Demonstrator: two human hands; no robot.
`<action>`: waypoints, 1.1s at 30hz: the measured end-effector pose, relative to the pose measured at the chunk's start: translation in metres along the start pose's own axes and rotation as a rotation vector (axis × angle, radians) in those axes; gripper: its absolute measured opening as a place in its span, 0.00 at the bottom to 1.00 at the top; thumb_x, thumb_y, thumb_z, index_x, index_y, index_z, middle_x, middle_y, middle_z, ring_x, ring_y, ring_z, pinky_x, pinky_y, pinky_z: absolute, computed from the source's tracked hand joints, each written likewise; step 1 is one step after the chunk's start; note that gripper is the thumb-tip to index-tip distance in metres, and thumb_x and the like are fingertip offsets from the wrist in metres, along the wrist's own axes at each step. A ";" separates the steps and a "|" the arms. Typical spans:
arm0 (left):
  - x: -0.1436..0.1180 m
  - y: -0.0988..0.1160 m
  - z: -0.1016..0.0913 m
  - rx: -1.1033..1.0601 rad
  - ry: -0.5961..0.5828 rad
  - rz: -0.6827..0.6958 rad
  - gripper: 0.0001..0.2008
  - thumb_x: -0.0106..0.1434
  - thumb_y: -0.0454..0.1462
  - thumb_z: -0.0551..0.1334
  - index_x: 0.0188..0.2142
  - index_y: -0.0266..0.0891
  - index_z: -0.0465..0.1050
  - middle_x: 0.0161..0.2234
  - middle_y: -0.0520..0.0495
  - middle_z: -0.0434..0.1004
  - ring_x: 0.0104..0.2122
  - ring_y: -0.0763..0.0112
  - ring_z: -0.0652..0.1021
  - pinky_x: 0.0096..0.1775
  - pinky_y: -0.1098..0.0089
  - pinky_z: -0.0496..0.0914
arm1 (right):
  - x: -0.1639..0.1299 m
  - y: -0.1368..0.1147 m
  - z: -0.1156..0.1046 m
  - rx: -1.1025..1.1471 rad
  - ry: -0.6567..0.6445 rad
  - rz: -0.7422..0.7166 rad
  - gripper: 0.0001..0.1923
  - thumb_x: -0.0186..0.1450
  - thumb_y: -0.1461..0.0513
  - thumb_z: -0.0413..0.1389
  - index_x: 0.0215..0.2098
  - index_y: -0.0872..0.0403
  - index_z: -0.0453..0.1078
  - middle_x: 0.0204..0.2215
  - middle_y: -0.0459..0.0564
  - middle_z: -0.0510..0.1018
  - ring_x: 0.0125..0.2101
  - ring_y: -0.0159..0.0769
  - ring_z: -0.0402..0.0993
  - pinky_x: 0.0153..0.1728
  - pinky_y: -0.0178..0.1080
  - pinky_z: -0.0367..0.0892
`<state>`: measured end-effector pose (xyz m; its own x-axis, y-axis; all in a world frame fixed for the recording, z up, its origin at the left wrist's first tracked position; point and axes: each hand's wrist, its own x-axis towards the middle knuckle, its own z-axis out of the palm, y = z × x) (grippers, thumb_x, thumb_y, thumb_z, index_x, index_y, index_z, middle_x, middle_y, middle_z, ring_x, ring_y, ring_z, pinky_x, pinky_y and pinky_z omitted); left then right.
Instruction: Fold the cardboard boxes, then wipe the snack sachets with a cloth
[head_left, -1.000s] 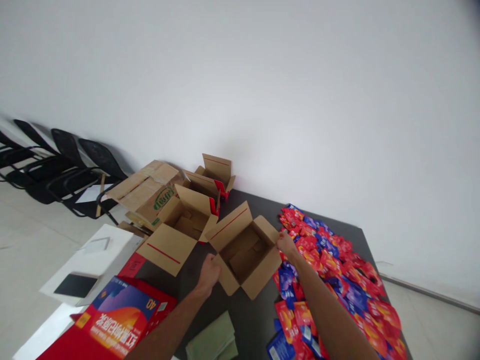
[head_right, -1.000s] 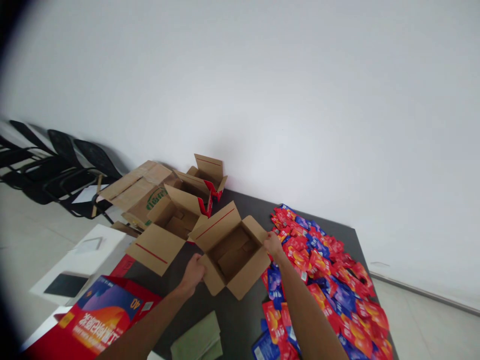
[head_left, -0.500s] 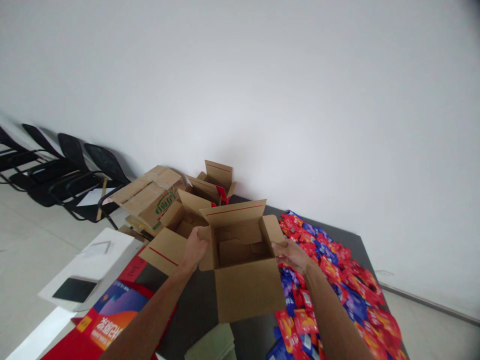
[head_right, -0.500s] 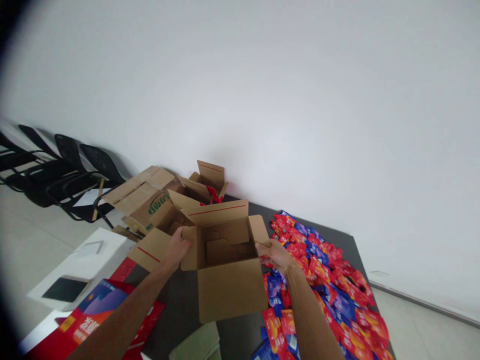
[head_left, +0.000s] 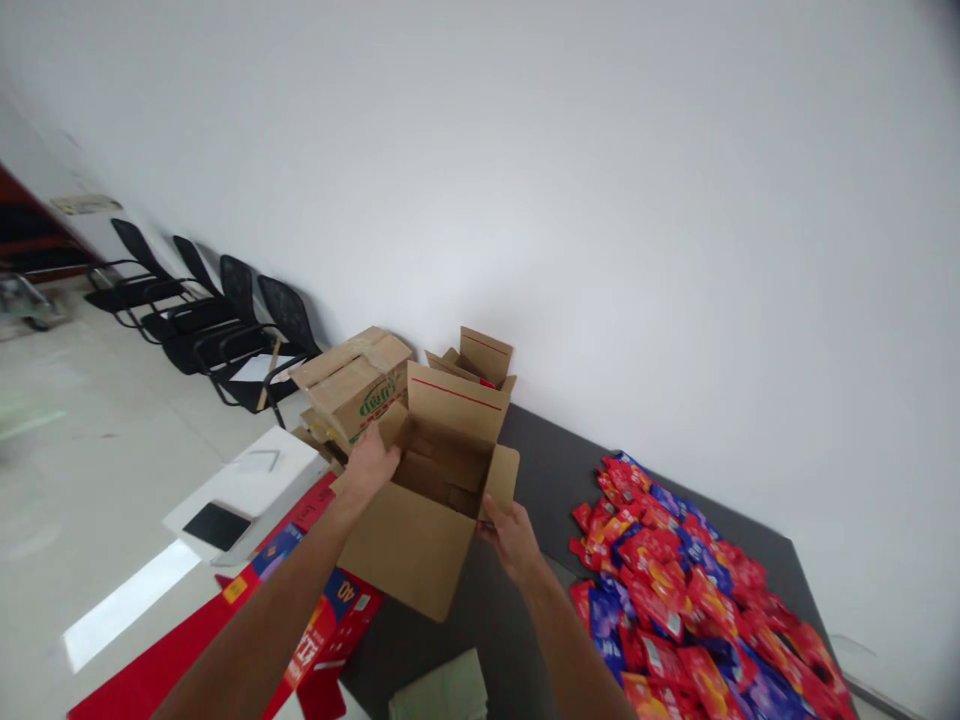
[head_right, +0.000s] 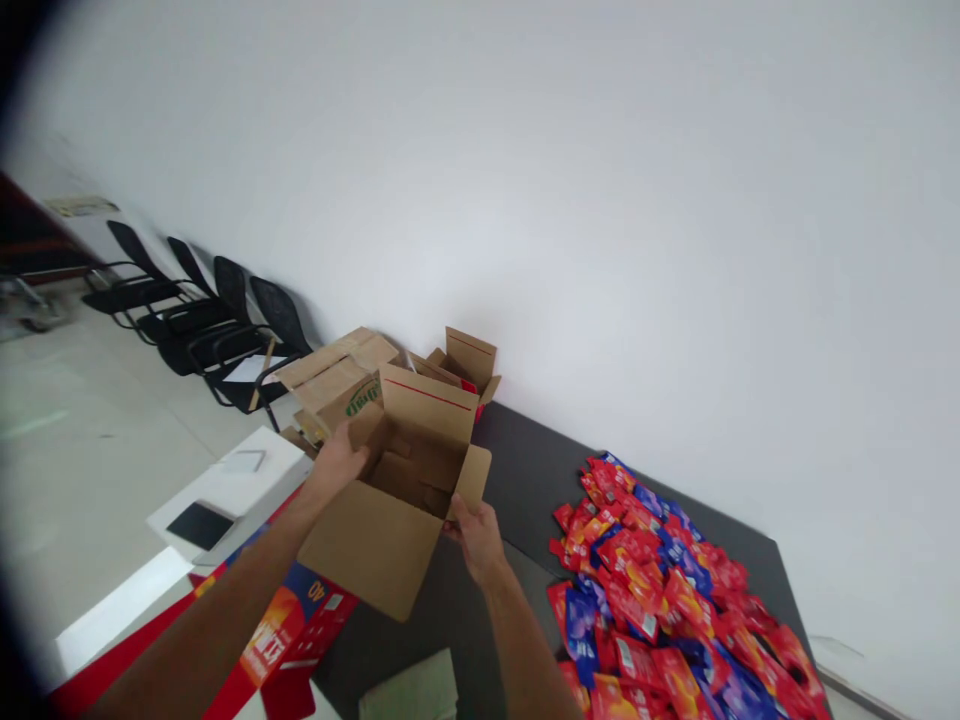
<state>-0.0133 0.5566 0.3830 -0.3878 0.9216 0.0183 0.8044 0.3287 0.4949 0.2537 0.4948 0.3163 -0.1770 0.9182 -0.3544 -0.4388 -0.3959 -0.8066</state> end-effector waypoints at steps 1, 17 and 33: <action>-0.003 -0.003 0.001 0.057 0.062 0.026 0.33 0.62 0.38 0.58 0.64 0.28 0.53 0.59 0.29 0.65 0.58 0.48 0.69 0.57 0.54 0.63 | 0.005 0.010 0.009 0.015 0.017 -0.007 0.19 0.56 0.49 0.64 0.37 0.55 0.75 0.35 0.53 0.80 0.31 0.37 0.76 0.32 0.39 0.73; -0.018 -0.030 0.069 0.282 0.040 0.249 0.28 0.69 0.49 0.48 0.63 0.41 0.62 0.68 0.40 0.51 0.68 0.46 0.47 0.63 0.42 0.39 | 0.094 0.071 0.083 0.122 0.198 -0.068 0.21 0.56 0.49 0.64 0.39 0.52 0.70 0.34 0.49 0.80 0.26 0.33 0.75 0.32 0.40 0.75; -0.030 -0.029 0.074 0.222 0.065 0.263 0.29 0.70 0.47 0.47 0.67 0.41 0.54 0.70 0.41 0.45 0.68 0.48 0.45 0.64 0.45 0.42 | 0.091 0.065 0.065 0.015 0.152 -0.072 0.24 0.60 0.48 0.60 0.49 0.51 0.67 0.45 0.53 0.78 0.32 0.38 0.79 0.34 0.41 0.75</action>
<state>0.0082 0.5346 0.3037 -0.1763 0.9680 0.1788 0.9561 0.1252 0.2649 0.1521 0.5529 0.2621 -0.0100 0.9314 -0.3638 -0.4592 -0.3275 -0.8258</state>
